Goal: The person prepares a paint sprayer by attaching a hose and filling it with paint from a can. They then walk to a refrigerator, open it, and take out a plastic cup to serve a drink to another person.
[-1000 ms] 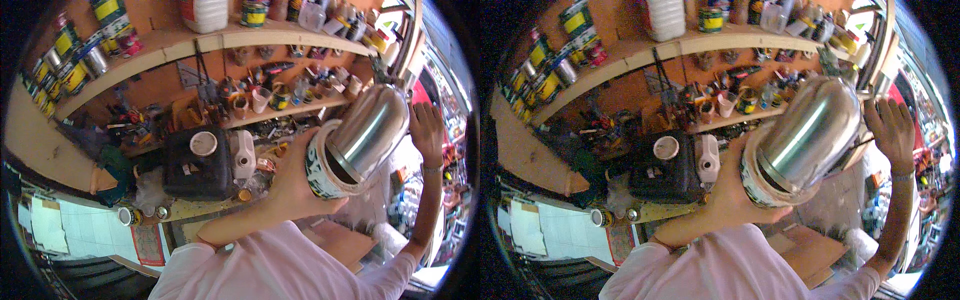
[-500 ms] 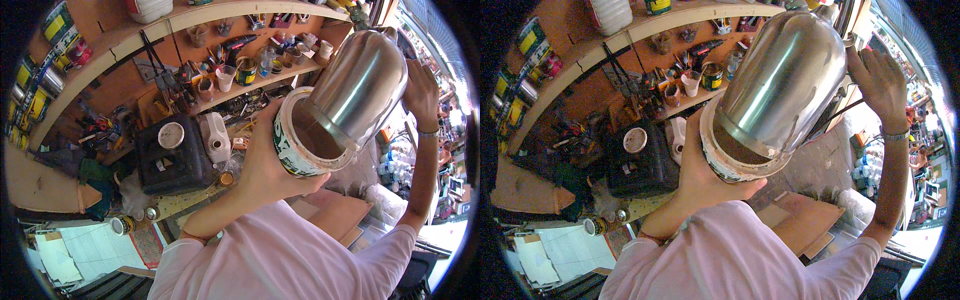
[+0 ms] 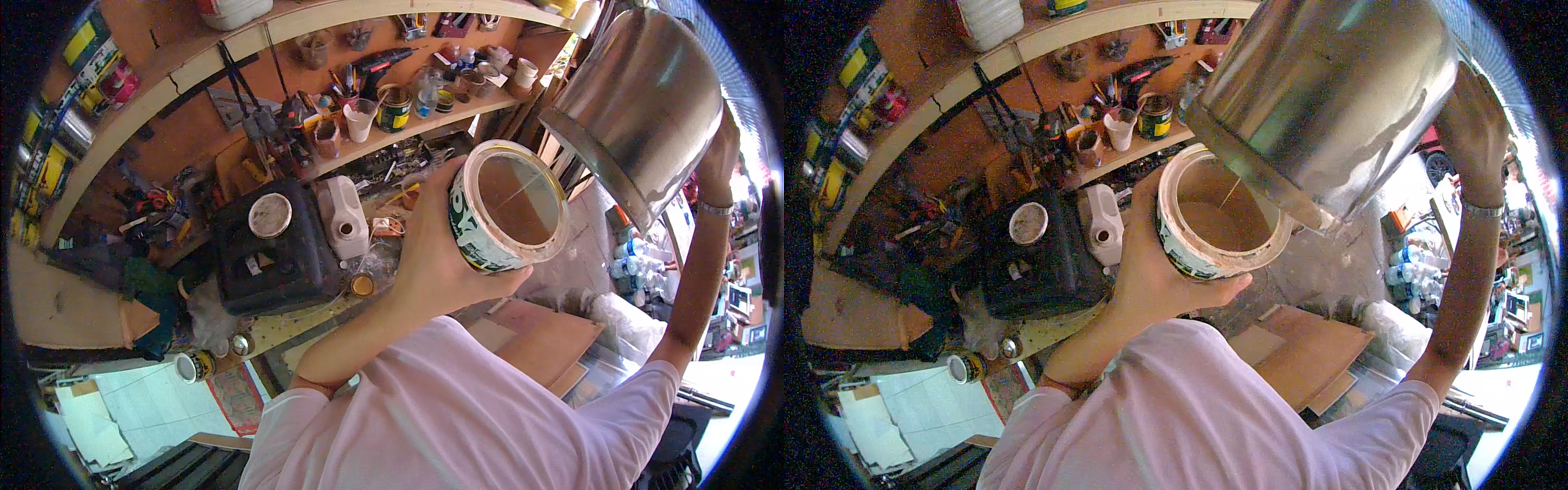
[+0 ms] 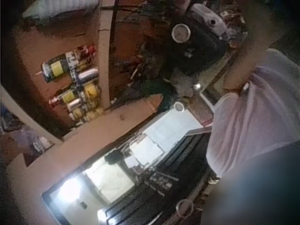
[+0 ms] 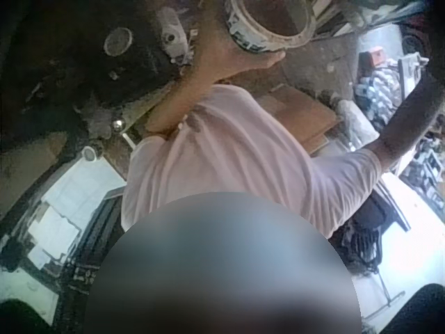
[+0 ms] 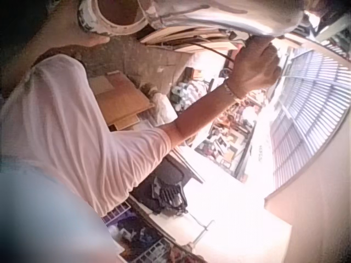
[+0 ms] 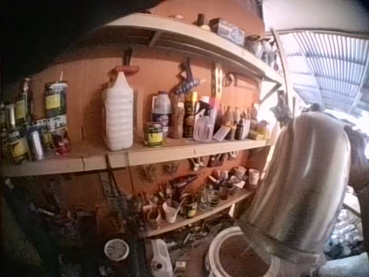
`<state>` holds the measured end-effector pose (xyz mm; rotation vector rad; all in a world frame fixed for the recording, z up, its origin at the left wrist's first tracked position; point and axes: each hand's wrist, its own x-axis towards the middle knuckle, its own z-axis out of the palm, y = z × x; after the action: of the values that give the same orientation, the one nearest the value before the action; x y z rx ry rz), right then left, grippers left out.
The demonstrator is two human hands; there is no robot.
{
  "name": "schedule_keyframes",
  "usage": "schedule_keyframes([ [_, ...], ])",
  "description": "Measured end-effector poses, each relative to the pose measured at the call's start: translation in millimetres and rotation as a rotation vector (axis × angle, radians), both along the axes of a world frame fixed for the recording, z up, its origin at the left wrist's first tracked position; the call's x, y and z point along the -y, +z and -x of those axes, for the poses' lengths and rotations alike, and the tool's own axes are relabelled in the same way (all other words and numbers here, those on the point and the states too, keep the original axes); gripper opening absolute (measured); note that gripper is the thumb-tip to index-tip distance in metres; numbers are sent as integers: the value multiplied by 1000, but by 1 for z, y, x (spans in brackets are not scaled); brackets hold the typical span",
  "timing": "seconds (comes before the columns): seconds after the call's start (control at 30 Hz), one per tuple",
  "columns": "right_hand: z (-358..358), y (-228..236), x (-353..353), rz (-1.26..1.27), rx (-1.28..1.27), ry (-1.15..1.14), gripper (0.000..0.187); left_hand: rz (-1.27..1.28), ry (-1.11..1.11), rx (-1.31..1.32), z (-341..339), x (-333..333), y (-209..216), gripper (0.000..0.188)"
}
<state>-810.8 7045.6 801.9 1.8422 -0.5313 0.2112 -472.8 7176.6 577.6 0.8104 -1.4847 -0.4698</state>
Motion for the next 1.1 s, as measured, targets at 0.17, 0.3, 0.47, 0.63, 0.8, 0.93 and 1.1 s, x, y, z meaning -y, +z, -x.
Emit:
schedule_keyframes([
  [0.17, 4, 8, -3, 36, 4, 57, 37, -28, 25, 14, 1, 0, -2, 109],
  [0.3, 8, 12, -6, 40, 15, 62, 37, -63, -43, -71, 4, 1, -5, 109],
  [0.47, 13, 15, -7, 49, 23, 66, 37, -90, -48, -62, 4, 1, -6, 110],
  [0.63, 15, 17, -8, 54, 29, 71, 37, -74, -28, -8, 1, -2, -4, 110],
  [0.8, 16, 17, -9, 55, 33, 73, 38, -56, -7, 10, 2, -3, -3, 111],
  [0.93, 17, 16, -9, 51, 39, 77, 38, -53, -11, -5, 2, -4, -5, 112],
  [1.1, 17, 14, -10, 48, 46, 80, 38, -80, -32, -40, 2, -5, -6, 113],
])
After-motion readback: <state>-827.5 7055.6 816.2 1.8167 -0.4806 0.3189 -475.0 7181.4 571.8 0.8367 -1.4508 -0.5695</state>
